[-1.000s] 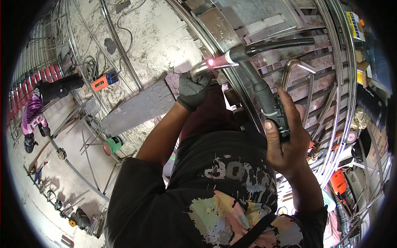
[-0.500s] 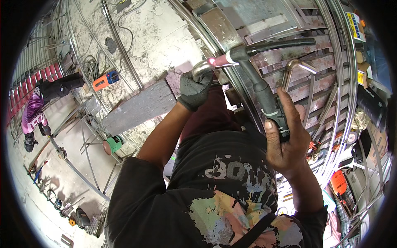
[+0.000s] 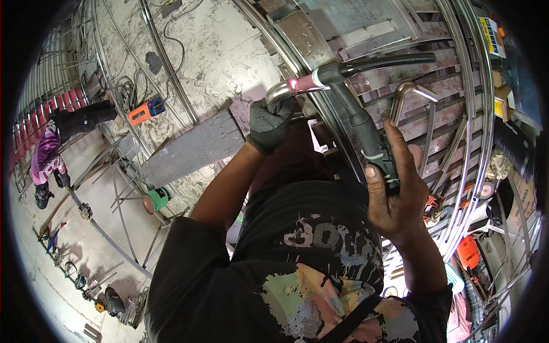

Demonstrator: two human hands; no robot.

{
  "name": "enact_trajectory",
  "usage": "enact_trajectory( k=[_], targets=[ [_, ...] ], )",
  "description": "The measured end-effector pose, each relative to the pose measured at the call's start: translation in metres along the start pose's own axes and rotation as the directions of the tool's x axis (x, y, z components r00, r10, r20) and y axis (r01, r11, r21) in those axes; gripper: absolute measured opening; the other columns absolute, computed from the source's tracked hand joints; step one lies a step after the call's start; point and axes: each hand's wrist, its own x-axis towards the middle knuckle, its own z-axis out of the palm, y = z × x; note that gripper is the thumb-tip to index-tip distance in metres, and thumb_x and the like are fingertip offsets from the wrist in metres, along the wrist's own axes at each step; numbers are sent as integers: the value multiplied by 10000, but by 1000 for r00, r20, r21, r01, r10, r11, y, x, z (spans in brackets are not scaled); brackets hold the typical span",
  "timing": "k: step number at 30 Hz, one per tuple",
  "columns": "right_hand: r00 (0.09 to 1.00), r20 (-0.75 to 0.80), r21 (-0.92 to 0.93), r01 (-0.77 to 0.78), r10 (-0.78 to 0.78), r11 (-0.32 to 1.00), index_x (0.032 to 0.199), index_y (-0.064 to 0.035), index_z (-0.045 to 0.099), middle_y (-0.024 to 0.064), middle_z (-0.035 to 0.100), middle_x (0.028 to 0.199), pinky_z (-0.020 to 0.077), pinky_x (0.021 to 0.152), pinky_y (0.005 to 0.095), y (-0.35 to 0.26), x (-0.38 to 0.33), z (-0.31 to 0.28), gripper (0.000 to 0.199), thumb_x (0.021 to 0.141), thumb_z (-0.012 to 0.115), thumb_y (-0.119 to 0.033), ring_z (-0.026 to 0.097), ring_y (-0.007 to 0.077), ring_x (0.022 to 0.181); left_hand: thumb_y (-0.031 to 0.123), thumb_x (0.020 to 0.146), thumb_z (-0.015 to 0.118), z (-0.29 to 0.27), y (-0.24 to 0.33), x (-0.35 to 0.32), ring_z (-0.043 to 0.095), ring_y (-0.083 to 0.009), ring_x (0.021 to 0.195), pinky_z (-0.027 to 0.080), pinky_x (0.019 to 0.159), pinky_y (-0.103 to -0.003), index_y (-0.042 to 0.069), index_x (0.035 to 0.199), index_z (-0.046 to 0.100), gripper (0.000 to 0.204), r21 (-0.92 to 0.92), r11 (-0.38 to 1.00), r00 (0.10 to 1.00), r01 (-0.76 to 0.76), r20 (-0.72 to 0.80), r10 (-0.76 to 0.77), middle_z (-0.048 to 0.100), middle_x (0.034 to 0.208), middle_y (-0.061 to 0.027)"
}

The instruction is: TIG weld together stainless steel pipe joints for a handrail assembly.

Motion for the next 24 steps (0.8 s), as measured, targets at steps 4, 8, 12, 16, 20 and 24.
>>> enact_trajectory(
  k=[4,8,12,16,20,24],
  targets=[
    [1000,0,-29,22,-22,999,1506,31,410,268,583,1411,536,999,410,0,0,-1,588,963,626,-25,649,412,1223,63,943,564,1,4,-2,640,-295,720,499,578,-436,79,861,640,113,-235,942,970,241,77,-229,633,821,-102],
    [999,-24,-37,28,-29,999,1442,101,472,280,618,1362,494,932,388,-1,1,2,527,966,639,-50,646,306,1045,99,959,558,-1,4,-1,625,-296,713,492,585,-418,85,859,638,129,-136,976,986,168,40,-164,628,822,-119],
    [999,21,-64,-33,35,997,1453,103,459,283,617,1361,465,991,444,-2,-3,2,536,972,633,-56,675,300,1054,171,1032,554,-5,19,14,753,-245,842,577,742,-381,94,1138,697,194,-246,955,962,165,-173,-211,743,895,-104],
    [999,16,-29,-36,36,999,1493,94,398,286,605,1384,402,1056,458,1,-4,4,576,993,614,-92,700,316,1114,211,991,625,-5,8,-5,735,-310,814,556,714,-403,69,1108,708,201,-378,745,835,550,270,-480,739,886,-147],
    [999,-34,-76,40,-43,996,1488,97,403,294,600,1387,393,1054,451,5,-3,7,573,994,614,-104,701,320,1116,227,981,632,-1,3,-8,720,-334,789,548,689,-418,64,1091,710,211,-309,821,876,479,229,-425,738,865,-151],
    [999,-18,-67,43,-44,997,1494,72,396,288,578,1409,467,1031,446,1,-2,5,575,978,619,-51,659,370,1191,175,990,594,-4,-3,-12,720,-331,824,560,695,-406,70,1116,698,195,-67,953,930,296,246,-271,733,964,-156]
  ],
)
